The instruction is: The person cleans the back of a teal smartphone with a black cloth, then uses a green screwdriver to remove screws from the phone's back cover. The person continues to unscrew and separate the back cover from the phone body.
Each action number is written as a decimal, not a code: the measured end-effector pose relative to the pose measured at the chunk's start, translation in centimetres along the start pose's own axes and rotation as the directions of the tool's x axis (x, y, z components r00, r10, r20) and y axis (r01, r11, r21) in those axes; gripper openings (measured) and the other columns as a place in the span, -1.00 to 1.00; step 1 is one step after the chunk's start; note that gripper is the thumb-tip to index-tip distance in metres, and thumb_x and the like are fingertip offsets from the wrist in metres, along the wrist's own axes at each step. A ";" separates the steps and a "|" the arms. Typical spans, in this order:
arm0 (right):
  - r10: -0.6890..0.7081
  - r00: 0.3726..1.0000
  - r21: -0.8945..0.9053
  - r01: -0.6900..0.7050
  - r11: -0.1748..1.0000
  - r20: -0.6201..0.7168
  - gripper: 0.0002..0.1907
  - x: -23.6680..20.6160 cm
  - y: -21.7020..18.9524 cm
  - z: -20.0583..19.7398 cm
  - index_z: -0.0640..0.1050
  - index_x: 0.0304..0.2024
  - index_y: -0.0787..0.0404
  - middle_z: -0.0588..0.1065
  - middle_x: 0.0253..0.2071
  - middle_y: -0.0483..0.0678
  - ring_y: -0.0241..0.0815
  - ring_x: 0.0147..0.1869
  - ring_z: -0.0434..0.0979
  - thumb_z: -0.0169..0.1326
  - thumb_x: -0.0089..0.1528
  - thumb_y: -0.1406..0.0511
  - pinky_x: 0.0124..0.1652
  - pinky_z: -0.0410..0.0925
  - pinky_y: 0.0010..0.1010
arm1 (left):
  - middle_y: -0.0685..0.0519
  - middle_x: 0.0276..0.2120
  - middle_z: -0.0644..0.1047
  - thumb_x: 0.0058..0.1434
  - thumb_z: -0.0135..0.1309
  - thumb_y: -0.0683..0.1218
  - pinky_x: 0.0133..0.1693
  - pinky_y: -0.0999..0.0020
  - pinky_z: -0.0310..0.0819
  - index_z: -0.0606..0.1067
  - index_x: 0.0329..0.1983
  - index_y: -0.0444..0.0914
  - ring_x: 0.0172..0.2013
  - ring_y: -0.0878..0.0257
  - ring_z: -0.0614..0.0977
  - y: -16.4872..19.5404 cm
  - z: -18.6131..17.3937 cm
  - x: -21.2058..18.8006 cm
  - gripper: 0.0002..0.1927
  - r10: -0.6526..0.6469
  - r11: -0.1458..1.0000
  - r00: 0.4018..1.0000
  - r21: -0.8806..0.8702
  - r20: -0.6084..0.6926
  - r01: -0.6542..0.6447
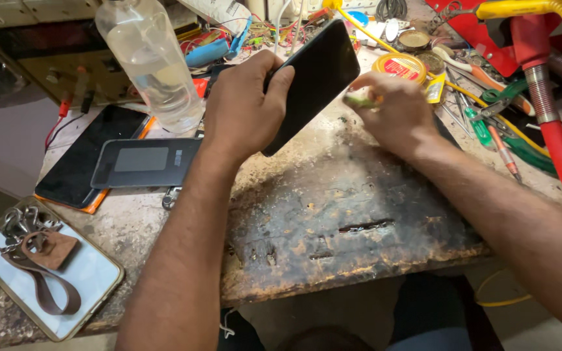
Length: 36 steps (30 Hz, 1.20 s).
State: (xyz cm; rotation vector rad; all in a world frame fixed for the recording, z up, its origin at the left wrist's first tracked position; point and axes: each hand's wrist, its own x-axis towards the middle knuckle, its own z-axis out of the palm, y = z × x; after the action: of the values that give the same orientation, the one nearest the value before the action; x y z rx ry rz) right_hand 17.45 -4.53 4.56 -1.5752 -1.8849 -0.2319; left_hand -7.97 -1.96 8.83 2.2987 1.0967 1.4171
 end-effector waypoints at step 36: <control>0.487 0.669 0.320 -0.718 0.618 0.562 -0.45 -5.9 -1.4 -8.8 0.46 0.16 0.19 0.55 -0.45 -0.16 -0.44 -0.55 0.31 0.28 0.12 0.28 -0.56 0.19 -0.56 | -0.20 0.04 0.45 -0.31 0.47 0.37 0.09 0.01 0.35 0.39 0.11 -0.32 0.15 -0.09 0.44 5.5 0.6 -2.3 0.04 -0.121 0.945 0.679 0.293 0.724 -0.144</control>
State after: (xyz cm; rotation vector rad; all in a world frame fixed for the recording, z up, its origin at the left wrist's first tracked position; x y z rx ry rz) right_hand 19.79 -14.27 8.26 -1.8480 -1.3544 0.9435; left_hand -5.47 -7.27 9.94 2.6917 1.0710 0.1770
